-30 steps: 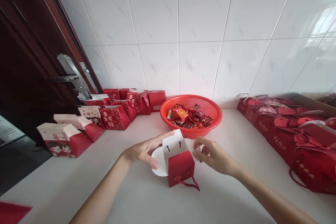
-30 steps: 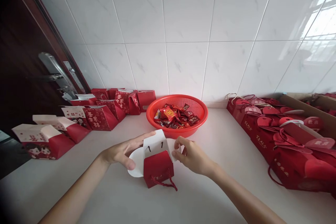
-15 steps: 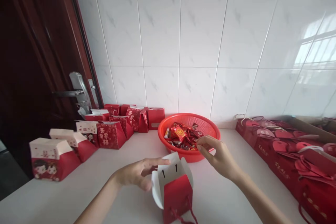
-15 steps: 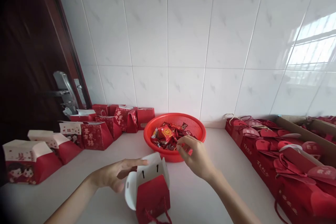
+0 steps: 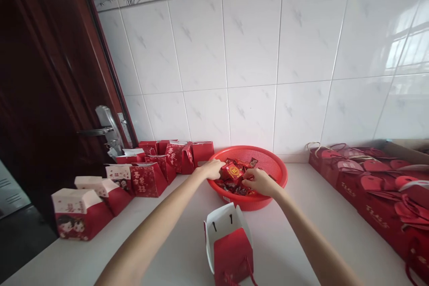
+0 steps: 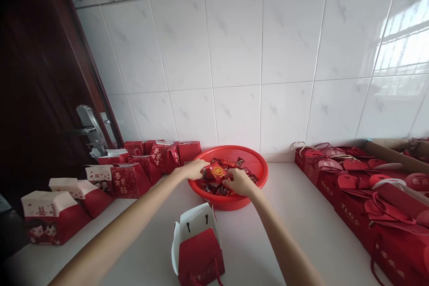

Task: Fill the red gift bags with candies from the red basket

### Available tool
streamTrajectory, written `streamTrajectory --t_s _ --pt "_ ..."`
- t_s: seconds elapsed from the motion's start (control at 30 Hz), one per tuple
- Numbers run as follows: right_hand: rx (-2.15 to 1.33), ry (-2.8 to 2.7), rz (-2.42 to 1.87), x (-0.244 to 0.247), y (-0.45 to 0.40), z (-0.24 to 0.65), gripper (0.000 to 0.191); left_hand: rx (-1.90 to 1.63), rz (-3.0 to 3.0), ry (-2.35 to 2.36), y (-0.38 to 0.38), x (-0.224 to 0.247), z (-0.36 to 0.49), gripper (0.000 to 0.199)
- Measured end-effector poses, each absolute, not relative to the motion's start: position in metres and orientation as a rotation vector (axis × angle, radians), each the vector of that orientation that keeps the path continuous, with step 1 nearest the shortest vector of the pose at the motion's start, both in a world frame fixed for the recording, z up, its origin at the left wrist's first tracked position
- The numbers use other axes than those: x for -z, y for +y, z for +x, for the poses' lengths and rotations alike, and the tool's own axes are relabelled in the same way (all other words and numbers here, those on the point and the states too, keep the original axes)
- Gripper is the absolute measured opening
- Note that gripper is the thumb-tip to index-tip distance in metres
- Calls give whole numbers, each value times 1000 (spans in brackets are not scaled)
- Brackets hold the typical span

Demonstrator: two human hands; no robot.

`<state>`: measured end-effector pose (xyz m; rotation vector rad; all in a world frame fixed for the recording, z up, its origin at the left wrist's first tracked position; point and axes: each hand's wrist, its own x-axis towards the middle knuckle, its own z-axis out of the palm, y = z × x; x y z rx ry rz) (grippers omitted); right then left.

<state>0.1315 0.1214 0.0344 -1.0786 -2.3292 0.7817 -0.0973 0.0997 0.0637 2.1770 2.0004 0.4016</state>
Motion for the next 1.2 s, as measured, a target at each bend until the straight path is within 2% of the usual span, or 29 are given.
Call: streamTrajectory --t_s 0.23,0.5,0.6,0.77,1.07,1.2 --pt "-827 -2289 -1096 -37 122 136 7 -15 2063 2129 132 -41 -83 48" --pt "-861 -2288 -1099 -38 125 136 8 -30 2043 2107 131 -39 -88 49" --pt "-894 -2294 -1083 -37 126 136 8 -156 2057 2087 129 -39 -87 53" --pt "-899 -2289 -1073 -37 125 136 9 -458 2032 1937 132 -35 -88 46" --pt "-945 -2200 -1087 -34 127 137 9 -1089 1685 1505 133 -38 -89 44" --pt "-1046 -2093 -1112 -28 133 135 20 -1319 1532 1314 127 -46 -88 43"
